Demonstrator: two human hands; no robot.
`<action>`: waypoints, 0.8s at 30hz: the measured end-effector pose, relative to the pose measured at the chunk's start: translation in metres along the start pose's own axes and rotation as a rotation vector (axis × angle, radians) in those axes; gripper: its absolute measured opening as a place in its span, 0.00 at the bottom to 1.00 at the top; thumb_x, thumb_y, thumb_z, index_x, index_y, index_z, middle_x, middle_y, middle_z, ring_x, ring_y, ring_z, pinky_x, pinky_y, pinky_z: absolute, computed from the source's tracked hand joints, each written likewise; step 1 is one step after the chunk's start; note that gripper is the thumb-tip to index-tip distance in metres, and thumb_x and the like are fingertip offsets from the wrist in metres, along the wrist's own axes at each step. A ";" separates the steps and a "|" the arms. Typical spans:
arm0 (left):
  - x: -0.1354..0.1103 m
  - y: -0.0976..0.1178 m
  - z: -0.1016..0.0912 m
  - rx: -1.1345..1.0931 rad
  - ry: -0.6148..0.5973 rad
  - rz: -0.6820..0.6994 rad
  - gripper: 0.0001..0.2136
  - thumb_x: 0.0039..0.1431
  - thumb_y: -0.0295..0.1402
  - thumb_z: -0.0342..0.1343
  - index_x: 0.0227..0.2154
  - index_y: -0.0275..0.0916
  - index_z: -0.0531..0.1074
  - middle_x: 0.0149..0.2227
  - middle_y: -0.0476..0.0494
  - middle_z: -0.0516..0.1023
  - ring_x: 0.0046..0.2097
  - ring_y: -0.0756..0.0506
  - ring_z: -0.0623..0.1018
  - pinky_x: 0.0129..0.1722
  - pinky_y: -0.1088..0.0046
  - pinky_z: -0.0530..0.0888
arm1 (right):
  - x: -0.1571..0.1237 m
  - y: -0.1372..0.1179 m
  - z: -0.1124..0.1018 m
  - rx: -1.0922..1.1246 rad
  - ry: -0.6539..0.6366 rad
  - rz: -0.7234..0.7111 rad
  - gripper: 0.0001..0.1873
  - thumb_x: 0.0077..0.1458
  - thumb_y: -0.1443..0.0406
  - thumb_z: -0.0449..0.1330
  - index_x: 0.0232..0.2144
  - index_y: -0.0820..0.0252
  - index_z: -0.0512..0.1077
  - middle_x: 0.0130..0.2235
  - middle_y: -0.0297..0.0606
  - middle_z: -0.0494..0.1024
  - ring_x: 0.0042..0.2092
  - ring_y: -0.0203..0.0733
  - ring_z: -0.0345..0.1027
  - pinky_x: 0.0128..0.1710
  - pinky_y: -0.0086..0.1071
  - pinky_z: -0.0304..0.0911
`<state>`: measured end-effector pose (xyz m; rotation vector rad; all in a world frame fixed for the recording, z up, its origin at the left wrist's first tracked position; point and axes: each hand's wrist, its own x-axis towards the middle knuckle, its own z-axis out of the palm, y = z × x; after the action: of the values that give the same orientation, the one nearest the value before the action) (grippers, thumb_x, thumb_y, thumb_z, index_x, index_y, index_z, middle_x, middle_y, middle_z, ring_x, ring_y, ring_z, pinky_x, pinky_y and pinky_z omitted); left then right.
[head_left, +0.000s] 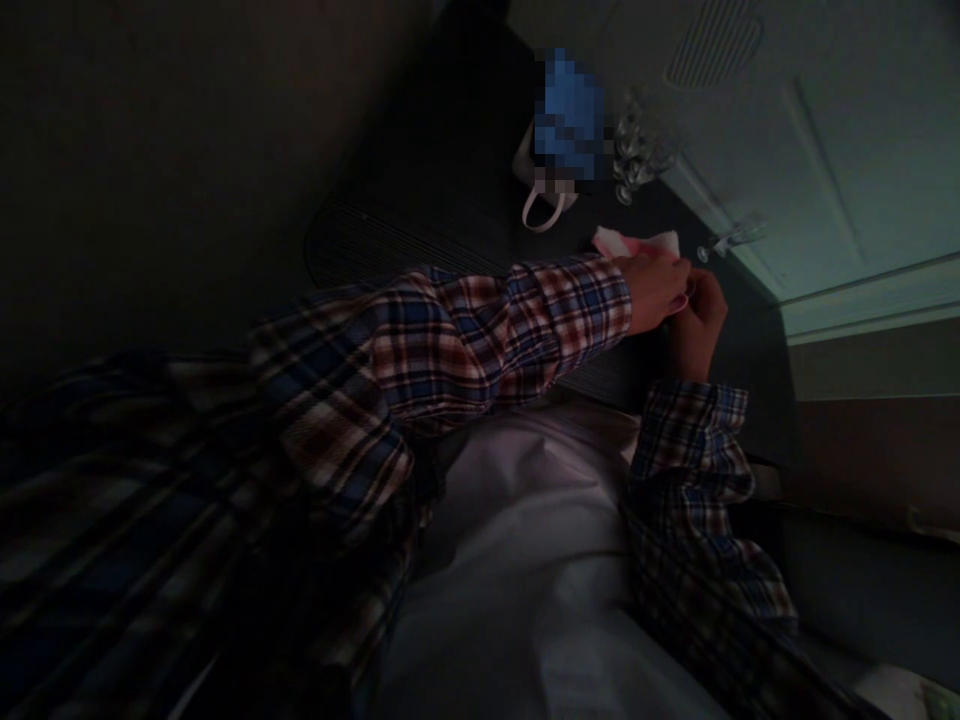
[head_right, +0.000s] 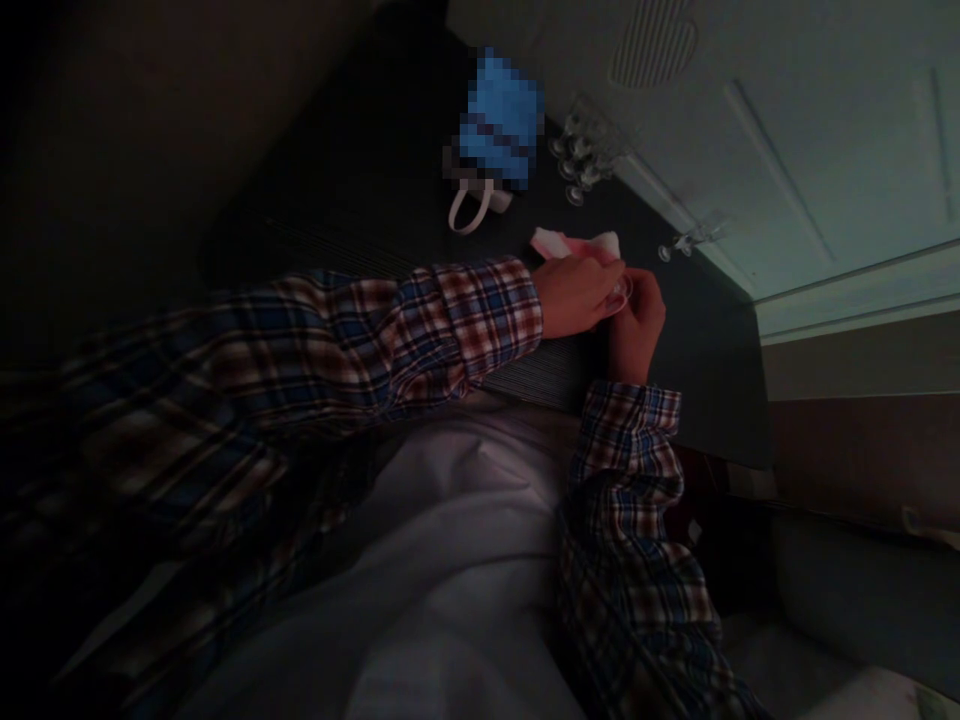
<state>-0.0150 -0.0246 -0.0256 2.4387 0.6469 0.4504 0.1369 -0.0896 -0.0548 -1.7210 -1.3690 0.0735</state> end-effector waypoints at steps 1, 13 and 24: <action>0.000 0.000 0.000 0.002 0.001 0.006 0.19 0.67 0.40 0.40 0.55 0.37 0.62 0.55 0.39 0.68 0.49 0.48 0.70 0.47 0.70 0.67 | 0.000 0.001 0.000 0.010 -0.002 -0.004 0.16 0.47 0.58 0.57 0.31 0.68 0.67 0.31 0.37 0.68 0.33 0.25 0.56 0.34 0.23 0.54; 0.006 -0.003 0.008 0.022 0.023 0.030 0.21 0.67 0.40 0.39 0.56 0.35 0.64 0.52 0.36 0.70 0.53 0.45 0.72 0.49 0.68 0.70 | -0.001 0.002 -0.001 -0.009 -0.015 0.025 0.18 0.47 0.57 0.56 0.32 0.69 0.67 0.31 0.33 0.68 0.33 0.24 0.57 0.36 0.21 0.52; 0.009 -0.005 0.012 0.006 0.052 0.048 0.21 0.67 0.39 0.41 0.55 0.33 0.65 0.50 0.34 0.71 0.52 0.44 0.73 0.49 0.67 0.70 | -0.001 -0.003 0.001 -0.010 -0.005 0.011 0.16 0.45 0.59 0.55 0.29 0.70 0.65 0.29 0.33 0.67 0.32 0.24 0.57 0.36 0.21 0.53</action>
<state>-0.0036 -0.0214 -0.0363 2.4601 0.6138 0.5327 0.1334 -0.0898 -0.0540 -1.7378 -1.3662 0.0772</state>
